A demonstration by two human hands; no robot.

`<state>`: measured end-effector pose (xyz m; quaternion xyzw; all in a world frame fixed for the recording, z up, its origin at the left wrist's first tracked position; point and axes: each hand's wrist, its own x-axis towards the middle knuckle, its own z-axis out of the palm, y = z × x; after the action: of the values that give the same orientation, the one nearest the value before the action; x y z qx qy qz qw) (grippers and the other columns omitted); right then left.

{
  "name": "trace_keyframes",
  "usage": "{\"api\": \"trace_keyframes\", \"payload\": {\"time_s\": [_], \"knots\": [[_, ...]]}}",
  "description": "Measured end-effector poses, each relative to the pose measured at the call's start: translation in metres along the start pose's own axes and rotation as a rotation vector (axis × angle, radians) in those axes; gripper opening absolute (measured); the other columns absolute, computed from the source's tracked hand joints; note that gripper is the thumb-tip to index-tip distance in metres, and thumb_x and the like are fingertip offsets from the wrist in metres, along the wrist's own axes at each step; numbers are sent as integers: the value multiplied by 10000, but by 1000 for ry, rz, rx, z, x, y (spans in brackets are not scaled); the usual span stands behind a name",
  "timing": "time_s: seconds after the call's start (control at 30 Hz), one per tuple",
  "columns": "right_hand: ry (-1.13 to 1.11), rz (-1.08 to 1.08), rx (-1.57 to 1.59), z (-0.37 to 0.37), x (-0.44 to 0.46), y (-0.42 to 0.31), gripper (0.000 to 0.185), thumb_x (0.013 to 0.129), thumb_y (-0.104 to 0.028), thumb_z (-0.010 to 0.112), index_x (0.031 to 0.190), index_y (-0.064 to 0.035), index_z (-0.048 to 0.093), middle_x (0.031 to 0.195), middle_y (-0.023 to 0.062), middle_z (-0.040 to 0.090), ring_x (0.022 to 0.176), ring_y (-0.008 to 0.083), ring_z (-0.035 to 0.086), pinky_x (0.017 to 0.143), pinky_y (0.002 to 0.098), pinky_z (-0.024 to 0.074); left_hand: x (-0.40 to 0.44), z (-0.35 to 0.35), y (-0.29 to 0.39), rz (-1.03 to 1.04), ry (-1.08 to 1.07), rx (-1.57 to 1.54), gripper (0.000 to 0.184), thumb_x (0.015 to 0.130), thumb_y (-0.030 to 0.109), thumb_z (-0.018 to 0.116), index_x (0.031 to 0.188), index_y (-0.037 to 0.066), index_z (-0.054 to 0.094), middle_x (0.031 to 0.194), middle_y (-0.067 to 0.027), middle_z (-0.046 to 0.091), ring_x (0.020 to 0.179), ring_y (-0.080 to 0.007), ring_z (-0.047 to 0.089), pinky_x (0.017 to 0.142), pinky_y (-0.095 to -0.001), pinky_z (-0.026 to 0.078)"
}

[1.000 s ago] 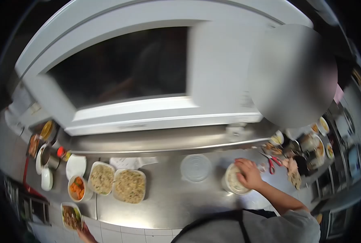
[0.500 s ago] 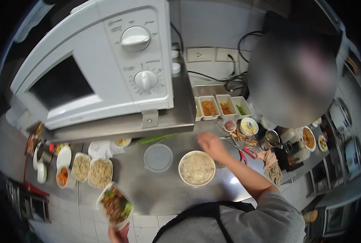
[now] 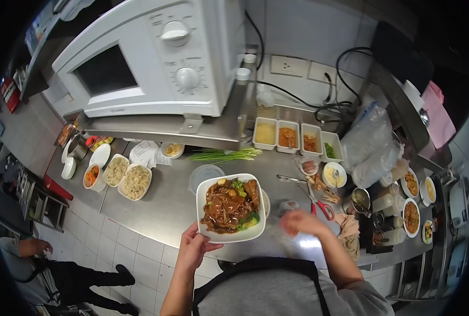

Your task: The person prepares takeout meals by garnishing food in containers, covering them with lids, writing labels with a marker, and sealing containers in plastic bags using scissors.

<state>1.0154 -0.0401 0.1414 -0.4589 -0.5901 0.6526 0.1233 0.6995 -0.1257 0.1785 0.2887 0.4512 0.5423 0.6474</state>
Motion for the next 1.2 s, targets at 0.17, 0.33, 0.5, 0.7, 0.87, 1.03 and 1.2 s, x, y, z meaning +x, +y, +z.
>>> {"api": "trace_keyframes", "payload": {"time_s": [0.17,0.33,0.5,0.7,0.87,1.03,1.2], "knots": [[-59,-202,581,72,60,76,541,847,-268,596,1288,-55,364,1075,100,589,933,167,598,730,303,511,-10,22,-9,-6,-27,82,481,716,8,408,1188,-78,441,1030,-197,589,829,-296,644,661,-369,591],[64,-461,389,64,73,60,528,804,-114,583,1286,-79,369,1037,32,578,873,111,563,645,239,504,-17,40,-19,-57,-50,57,444,698,17,417,1130,-75,464,981,-198,609,764,-298,661,633,-357,598],[343,-504,-4,10,6,88,352,771,-62,553,1117,-21,509,948,108,632,808,187,617,687,307,501,-9,66,-35,-169,-166,154,440,705,21,426,1133,-65,477,970,-186,615,778,-279,658,632,-346,595],[1320,-51,-319,-48,-193,99,128,783,-61,545,875,-14,620,748,136,631,646,218,619,617,324,482,12,112,-70,-319,-437,318,409,754,-17,394,1152,-55,478,1011,-167,602,836,-262,643,685,-339,581],[1191,197,-106,-41,-251,111,154,826,-141,549,879,-12,614,655,81,620,580,164,594,539,300,466,32,132,-131,-484,-642,377,415,801,2,419,1214,-24,433,1054,-157,586,895,-247,628,742,-322,560],[437,340,137,6,-218,166,381,893,-274,480,1189,-35,489,822,38,648,675,115,611,558,251,491,44,142,-190,-560,-712,360,416,815,-1,424,1231,-12,417,1096,-144,566,904,-234,622,750,-316,555],[399,356,110,1,-223,183,397,901,-281,477,1205,-26,487,890,51,639,753,126,621,582,267,494,44,132,-217,-600,-675,298,478,828,4,420,1298,47,344,1194,-129,506,1009,-254,577,821,-338,522]]}}
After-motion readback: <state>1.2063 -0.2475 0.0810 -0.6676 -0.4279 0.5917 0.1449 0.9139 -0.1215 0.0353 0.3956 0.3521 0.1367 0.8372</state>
